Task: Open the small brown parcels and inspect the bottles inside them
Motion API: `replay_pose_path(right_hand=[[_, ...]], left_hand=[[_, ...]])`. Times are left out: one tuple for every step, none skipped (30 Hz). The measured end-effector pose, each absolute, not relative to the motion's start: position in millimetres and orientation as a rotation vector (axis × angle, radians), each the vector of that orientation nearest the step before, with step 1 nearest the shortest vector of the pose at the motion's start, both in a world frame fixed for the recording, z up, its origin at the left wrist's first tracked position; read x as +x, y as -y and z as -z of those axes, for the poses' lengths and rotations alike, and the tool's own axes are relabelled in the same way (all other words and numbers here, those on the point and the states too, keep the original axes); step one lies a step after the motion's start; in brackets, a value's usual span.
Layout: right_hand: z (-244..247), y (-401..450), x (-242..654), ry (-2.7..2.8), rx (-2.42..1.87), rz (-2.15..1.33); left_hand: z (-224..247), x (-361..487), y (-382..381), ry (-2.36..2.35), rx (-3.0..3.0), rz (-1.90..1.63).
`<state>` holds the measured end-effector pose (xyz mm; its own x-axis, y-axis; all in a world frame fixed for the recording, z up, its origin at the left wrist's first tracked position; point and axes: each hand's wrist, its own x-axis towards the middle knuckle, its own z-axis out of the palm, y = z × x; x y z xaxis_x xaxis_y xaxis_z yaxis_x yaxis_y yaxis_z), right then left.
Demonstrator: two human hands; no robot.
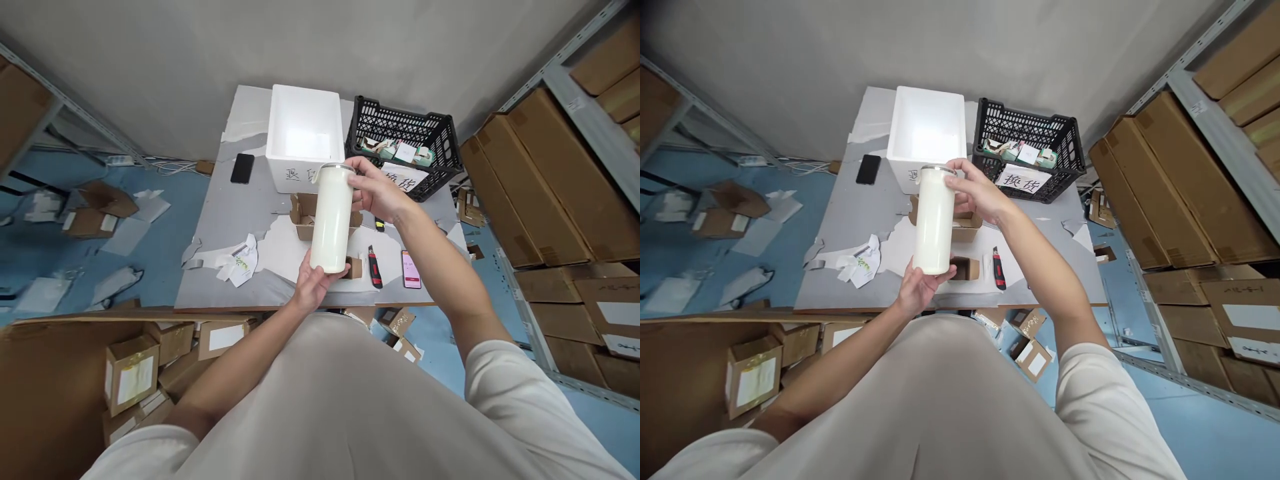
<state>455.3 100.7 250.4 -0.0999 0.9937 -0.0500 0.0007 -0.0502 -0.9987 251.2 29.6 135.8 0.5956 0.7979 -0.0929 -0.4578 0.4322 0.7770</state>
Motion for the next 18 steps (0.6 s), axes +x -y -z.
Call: replay_pose_path(right_hand=[[-246.4,-100.5,454.4,1.231,-1.198,-1.335],[-243.0,-100.5,453.9,1.21,-1.201,-1.339],[-240.4,-100.6,453.6,1.194,-1.205,-1.338],[-238.6,-100.7,453.6,1.185,-1.209,-1.338],[-237.5,-100.8,453.8,1.182,-1.215,-1.336],[-236.8,-100.7,454.1,1.182,-1.222,-1.331],[-236.3,-100.4,454.5,1.184,-1.23,-1.322],[-235.6,-99.9,454.9,1.188,-1.239,-1.309],[-234.6,-99.0,455.4,1.192,-1.248,-1.29],[-233.0,-98.0,455.7,1.196,-1.259,-1.268],[-230.7,-96.6,455.9,1.201,-1.27,-1.245],[-228.0,-95.1,456.1,1.207,-1.282,-1.22],[-225.0,-93.3,456.2,1.216,-1.294,-1.196],[-222.0,-91.3,456.4,1.23,-1.305,-1.172],[-219.5,-89.0,456.9,1.249,-1.317,-1.147],[-217.6,-86.6,457.8,1.279,-1.333,-1.12],[-216.6,-84.1,459.2,1.321,-1.355,-1.084],[-216.6,-81.6,461.1,1.375,-1.388,-1.035]], left_hand=[[-135.7,249.5,-28.8,-0.469,0.748,-0.791],[-135.3,248.2,-28.4,-0.452,0.723,-0.767],[-134.6,247.6,-28.2,-0.443,0.706,-0.752],[-133.9,247.5,-28.2,-0.441,0.695,-0.746],[-133.0,247.9,-28.5,-0.442,0.688,-0.743],[-131.9,248.6,-28.8,-0.444,0.687,-0.744],[-130.4,249.7,-29.1,-0.449,0.693,-0.749],[-128.4,251.0,-29.4,-0.462,0.706,-0.762],[-125.8,252.6,-29.5,-0.486,0.727,-0.788],[-122.6,254.3,-29.3,-0.527,0.756,-0.828],[-119.0,256.2,-28.9,-0.581,0.791,-0.878],[-115.2,258.0,-28.2,-0.648,0.827,-0.929],[-111.6,259.7,-27.2,-0.719,0.86,-0.974],[-108.5,261.1,-26.1,-0.783,0.886,-1.006],[-106.2,262.0,-24.8,-0.828,0.898,-1.022],[-104.9,262.3,-23.6,-0.853,0.896,-1.023],[-104.6,261.9,-22.4,-0.854,0.879,-1.011],[-105.1,260.9,-21.4,-0.834,0.847,-0.99]])
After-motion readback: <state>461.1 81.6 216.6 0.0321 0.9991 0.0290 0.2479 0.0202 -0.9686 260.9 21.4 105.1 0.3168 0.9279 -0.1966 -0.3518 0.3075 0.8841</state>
